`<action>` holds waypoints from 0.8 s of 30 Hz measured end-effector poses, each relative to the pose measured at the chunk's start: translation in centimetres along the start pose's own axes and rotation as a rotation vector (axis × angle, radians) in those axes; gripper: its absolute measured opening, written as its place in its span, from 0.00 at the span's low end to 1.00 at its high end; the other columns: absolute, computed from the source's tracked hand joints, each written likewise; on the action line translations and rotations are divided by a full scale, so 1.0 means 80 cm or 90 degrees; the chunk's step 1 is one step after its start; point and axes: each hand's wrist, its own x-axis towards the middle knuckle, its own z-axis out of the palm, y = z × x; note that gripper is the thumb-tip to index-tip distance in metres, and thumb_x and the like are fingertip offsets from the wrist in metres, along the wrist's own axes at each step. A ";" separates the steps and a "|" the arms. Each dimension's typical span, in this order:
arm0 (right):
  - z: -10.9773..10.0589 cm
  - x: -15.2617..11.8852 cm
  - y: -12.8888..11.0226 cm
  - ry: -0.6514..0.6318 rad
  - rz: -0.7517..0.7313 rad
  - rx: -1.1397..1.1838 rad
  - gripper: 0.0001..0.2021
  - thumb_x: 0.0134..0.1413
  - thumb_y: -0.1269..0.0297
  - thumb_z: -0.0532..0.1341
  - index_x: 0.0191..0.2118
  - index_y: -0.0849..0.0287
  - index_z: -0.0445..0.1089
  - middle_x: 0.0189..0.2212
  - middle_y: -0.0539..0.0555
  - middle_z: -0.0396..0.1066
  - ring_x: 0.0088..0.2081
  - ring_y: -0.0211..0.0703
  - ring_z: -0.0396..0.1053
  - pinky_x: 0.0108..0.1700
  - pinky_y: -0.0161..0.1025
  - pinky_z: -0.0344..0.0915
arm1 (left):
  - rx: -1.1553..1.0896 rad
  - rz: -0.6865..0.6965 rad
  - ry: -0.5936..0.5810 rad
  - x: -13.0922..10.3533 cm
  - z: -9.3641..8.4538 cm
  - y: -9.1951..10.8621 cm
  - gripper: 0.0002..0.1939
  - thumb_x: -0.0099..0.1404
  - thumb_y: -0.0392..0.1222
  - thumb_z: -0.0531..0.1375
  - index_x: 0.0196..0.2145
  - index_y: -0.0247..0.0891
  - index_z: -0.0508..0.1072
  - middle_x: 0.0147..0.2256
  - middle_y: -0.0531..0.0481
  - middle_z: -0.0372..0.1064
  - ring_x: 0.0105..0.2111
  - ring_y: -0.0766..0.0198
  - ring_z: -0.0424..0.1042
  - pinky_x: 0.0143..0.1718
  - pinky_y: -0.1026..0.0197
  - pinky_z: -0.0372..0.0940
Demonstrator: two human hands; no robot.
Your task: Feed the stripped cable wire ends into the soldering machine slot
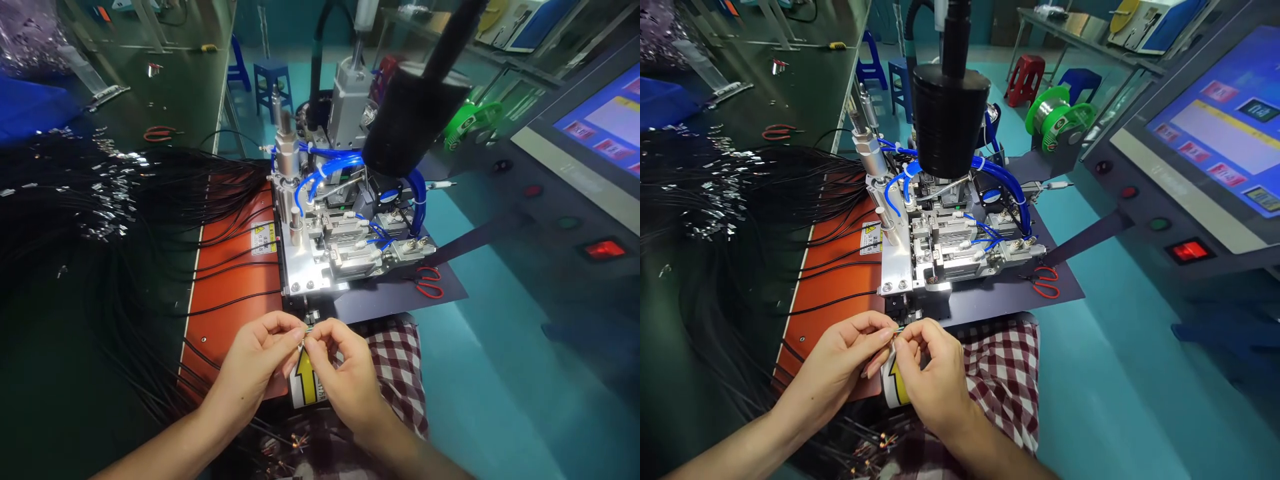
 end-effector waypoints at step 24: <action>-0.031 0.018 -0.001 -0.092 0.147 0.275 0.06 0.52 0.63 0.64 0.29 0.59 0.67 0.20 0.44 0.59 0.20 0.30 0.51 0.22 0.30 0.50 | 0.033 -0.020 -0.032 -0.006 0.000 0.004 0.12 0.58 0.47 0.62 0.32 0.36 0.68 0.15 0.61 0.55 0.15 0.75 0.49 0.16 0.72 0.45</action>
